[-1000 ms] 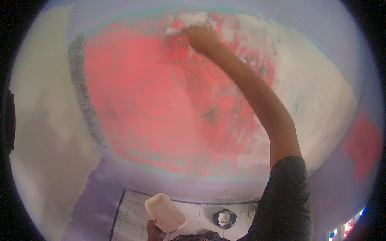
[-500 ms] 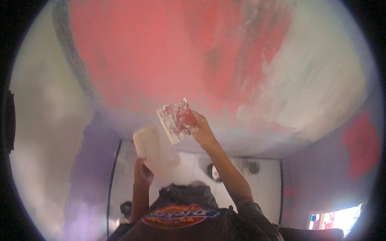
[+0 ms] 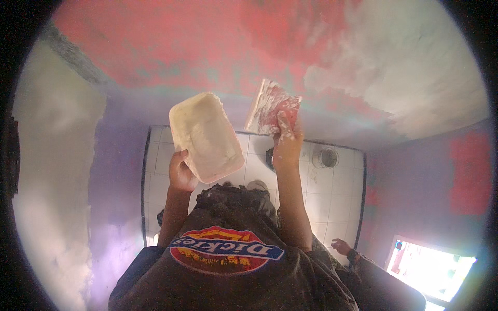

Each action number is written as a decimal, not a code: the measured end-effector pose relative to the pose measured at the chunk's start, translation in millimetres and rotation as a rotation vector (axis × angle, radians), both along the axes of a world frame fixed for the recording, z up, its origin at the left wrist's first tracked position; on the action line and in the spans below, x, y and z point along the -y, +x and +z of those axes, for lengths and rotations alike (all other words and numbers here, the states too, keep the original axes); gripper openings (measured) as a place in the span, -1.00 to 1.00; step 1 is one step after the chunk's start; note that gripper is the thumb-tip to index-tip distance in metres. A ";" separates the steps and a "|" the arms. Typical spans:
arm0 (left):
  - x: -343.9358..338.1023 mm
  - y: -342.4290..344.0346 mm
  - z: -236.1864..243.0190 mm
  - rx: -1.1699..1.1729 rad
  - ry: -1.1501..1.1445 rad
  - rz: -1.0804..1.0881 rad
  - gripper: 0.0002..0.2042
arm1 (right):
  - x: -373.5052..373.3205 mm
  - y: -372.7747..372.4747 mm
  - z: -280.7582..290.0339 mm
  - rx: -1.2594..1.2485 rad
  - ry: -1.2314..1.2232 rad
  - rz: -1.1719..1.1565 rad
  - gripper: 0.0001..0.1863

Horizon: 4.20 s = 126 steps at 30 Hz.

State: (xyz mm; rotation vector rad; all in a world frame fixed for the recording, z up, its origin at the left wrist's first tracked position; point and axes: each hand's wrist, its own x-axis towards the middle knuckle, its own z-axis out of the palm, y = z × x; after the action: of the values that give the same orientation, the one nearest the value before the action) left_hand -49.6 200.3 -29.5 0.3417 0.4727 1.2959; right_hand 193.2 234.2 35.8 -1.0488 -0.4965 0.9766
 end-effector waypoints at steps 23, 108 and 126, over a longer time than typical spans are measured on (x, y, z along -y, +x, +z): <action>19.0 10.6 -13.9 -0.122 0.082 0.018 -0.17 | 46.5 -84.5 11.6 1.231 0.006 0.551 -0.54; 25.3 -154.6 138.3 -0.363 0.077 -0.416 -0.12 | 84.4 -177.8 104.3 0.012 -0.044 -0.222 -0.85; 36.0 -177.3 108.7 -0.338 0.194 -0.468 -0.11 | 77.0 -167.4 66.7 0.087 -0.116 -0.279 -0.83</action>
State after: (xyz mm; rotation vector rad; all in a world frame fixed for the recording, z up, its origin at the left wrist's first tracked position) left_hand -226.9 164.3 79.3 0.7932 0.5134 0.8277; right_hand 25.8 157.2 102.5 -1.2325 -0.3555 0.7214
